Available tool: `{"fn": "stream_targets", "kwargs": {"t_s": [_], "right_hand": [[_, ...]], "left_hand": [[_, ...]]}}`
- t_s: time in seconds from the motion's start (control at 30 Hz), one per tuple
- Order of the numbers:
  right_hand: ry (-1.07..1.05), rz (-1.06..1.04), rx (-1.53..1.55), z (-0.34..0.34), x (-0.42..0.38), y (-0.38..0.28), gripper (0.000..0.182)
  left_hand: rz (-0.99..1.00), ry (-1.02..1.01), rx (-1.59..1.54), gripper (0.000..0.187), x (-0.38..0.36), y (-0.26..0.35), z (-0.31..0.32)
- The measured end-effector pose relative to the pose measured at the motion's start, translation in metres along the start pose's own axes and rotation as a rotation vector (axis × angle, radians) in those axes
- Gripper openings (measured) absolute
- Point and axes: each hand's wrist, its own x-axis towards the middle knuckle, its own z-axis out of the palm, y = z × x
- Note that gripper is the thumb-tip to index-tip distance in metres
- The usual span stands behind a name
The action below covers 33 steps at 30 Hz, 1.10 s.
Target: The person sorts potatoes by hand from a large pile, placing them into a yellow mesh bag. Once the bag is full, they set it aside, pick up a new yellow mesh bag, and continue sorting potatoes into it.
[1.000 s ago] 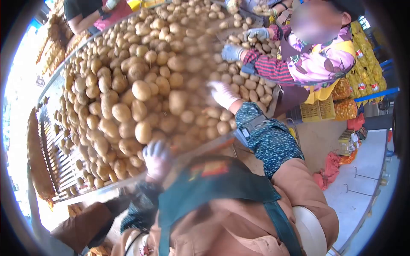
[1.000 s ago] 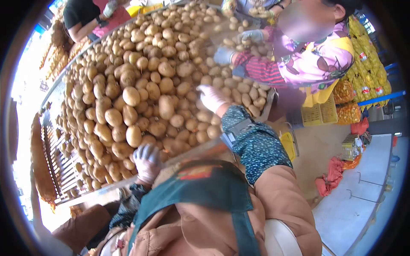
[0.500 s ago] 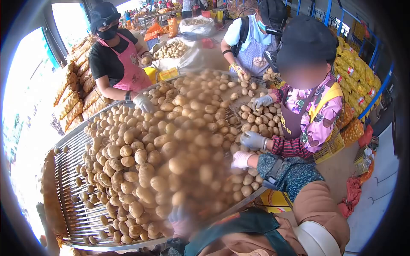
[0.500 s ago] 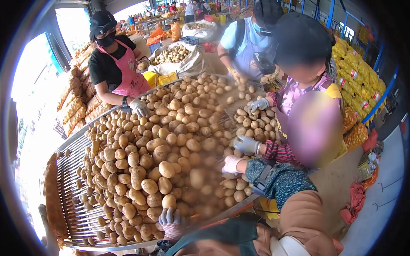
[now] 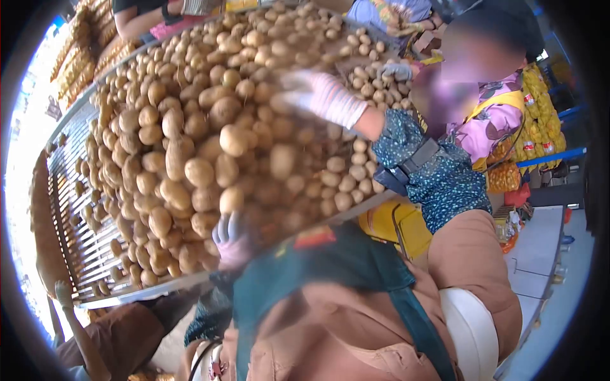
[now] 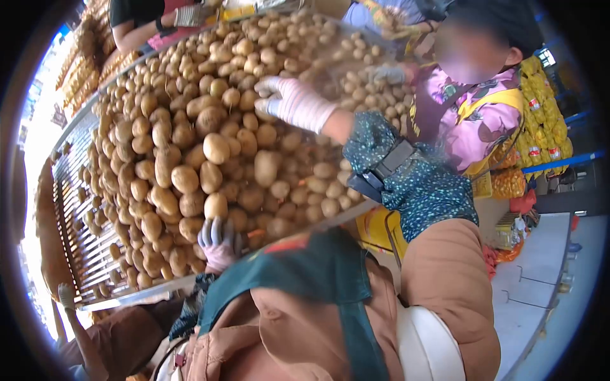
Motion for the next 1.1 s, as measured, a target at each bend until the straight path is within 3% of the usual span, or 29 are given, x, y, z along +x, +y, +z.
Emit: {"fn": "stream_targets", "kwargs": {"t_s": [0.07, 0.13, 0.17, 0.3, 0.4, 0.43, 0.53, 0.57, 0.63, 0.67, 0.73, 0.87, 0.93, 0.97, 1.1], "right_hand": [[-0.127, -0.105, -0.341, 0.028, -0.04, 0.027, 0.042], [-0.258, -0.204, -0.403, 0.055, -0.068, 0.035, 0.051], [-0.362, -0.249, -0.598, 0.062, -0.076, 0.03, 0.05], [-0.338, -0.607, -1.07, 0.109, -0.08, 0.07, 0.037], [-0.575, -0.364, -1.184, 0.12, -0.054, 0.049, 0.033], [-0.467, -0.389, -1.195, 0.121, -0.054, 0.054, 0.03], [-0.397, 0.022, -0.888, 0.09, -0.062, 0.043, 0.038], [-0.239, 0.081, -0.544, 0.083, -0.075, 0.07, 0.051], [-0.123, 0.546, 0.538, 0.077, -0.095, 0.105, 0.055], [-0.109, 0.597, 0.863, 0.074, -0.104, 0.106, 0.056], [-0.033, 0.75, 1.531, 0.065, -0.119, 0.095, 0.058], [0.035, 0.689, 1.837, 0.071, -0.128, 0.08, 0.06], [0.024, 0.679, 1.948, 0.062, -0.136, 0.08, 0.061], [0.013, 0.646, 2.004, 0.061, -0.139, 0.084, 0.06], [0.082, 0.643, 1.971, 0.049, -0.149, 0.088, 0.058]], "left_hand": [[0.001, -0.015, -0.005, 0.049, 0.001, -0.002, 0.002], [-0.003, -0.02, -0.062, 0.045, 0.011, 0.002, -0.007], [-0.001, -0.041, -0.088, 0.045, 0.01, 0.0, -0.009], [0.012, -0.058, -0.138, 0.045, 0.008, -0.002, -0.009], [0.004, -0.055, -0.134, 0.045, 0.005, -0.005, -0.006], [-0.002, -0.053, -0.13, 0.045, 0.003, -0.005, -0.006], [-0.007, -0.069, -0.178, 0.046, 0.009, -0.005, -0.01], [-0.031, -0.089, -0.227, 0.046, 0.015, -0.006, -0.015], [-0.078, -0.131, -0.331, 0.048, 0.031, -0.005, -0.029], [-0.083, -0.034, -0.306, 0.054, 0.028, -0.009, -0.027], [-0.226, -0.124, -0.151, 0.059, 0.06, -0.005, -0.039], [-0.353, -0.572, 0.003, 0.07, 0.11, 0.0, -0.034], [-0.351, -0.653, 0.136, 0.071, 0.115, 0.005, -0.012], [-0.348, -0.687, 0.196, 0.071, 0.115, 0.003, -0.005], [-0.446, -0.551, -0.158, 0.066, 0.137, 0.003, -0.013]]}}
